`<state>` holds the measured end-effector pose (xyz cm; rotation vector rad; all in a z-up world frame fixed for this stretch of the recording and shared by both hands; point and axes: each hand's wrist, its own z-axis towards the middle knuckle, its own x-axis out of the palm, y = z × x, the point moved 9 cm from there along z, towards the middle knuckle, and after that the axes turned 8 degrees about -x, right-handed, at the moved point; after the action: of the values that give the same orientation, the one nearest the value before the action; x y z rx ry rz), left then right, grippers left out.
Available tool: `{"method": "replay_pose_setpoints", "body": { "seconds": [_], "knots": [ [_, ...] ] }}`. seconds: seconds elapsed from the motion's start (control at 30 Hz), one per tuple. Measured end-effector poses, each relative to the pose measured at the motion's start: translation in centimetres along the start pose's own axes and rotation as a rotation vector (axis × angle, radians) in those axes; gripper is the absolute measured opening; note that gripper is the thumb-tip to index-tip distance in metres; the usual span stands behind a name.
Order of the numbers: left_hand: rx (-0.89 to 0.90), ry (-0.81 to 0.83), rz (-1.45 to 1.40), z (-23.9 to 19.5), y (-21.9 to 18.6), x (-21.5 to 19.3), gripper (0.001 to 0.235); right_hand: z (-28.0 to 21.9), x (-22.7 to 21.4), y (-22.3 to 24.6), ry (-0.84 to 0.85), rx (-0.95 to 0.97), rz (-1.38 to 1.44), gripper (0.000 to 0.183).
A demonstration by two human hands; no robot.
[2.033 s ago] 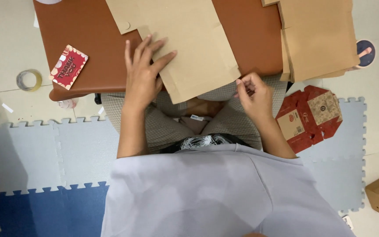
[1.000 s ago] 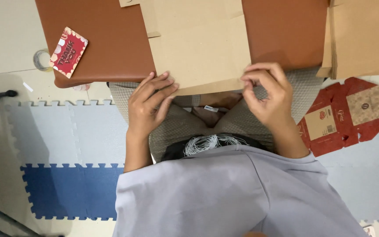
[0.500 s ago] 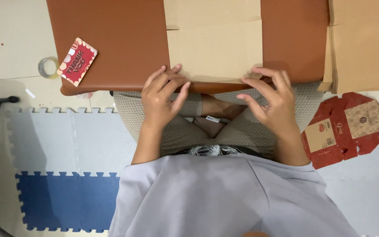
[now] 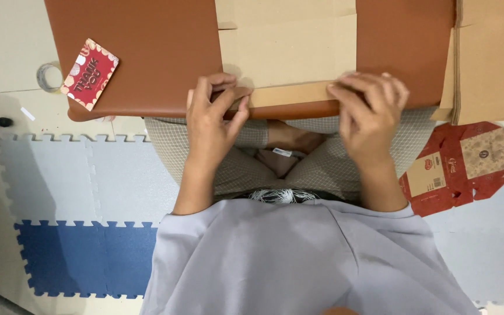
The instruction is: The person folds and assembles a flat cardboard box on a table. They fold the side flaps and tuck the tabs into slots to form the box structure. Finally, they place a small red thank you card inside the assembled box.
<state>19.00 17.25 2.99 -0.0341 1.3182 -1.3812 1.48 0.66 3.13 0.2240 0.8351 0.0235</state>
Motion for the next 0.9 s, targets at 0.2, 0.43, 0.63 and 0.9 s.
{"method": "replay_pose_setpoints", "body": {
  "seconds": [0.2,0.43,0.63,0.9],
  "knots": [
    [-0.003,0.046,-0.068,0.5,0.1,-0.5,0.009,1.4,3.6,7.0,0.032,-0.081,0.039,0.016],
    [-0.012,0.070,-0.100,0.5,0.0,-0.7,0.011,3.0,4.0,9.2,-0.031,-0.125,0.149,0.018],
    [-0.006,0.071,-0.084,0.3,0.8,-0.4,0.014,-1.6,0.3,1.8,-0.005,-0.081,-0.033,0.028],
    [0.066,0.102,-0.074,0.5,-0.4,-0.6,0.020,0.6,1.6,5.4,0.023,-0.078,-0.091,0.025]
  ]
}}
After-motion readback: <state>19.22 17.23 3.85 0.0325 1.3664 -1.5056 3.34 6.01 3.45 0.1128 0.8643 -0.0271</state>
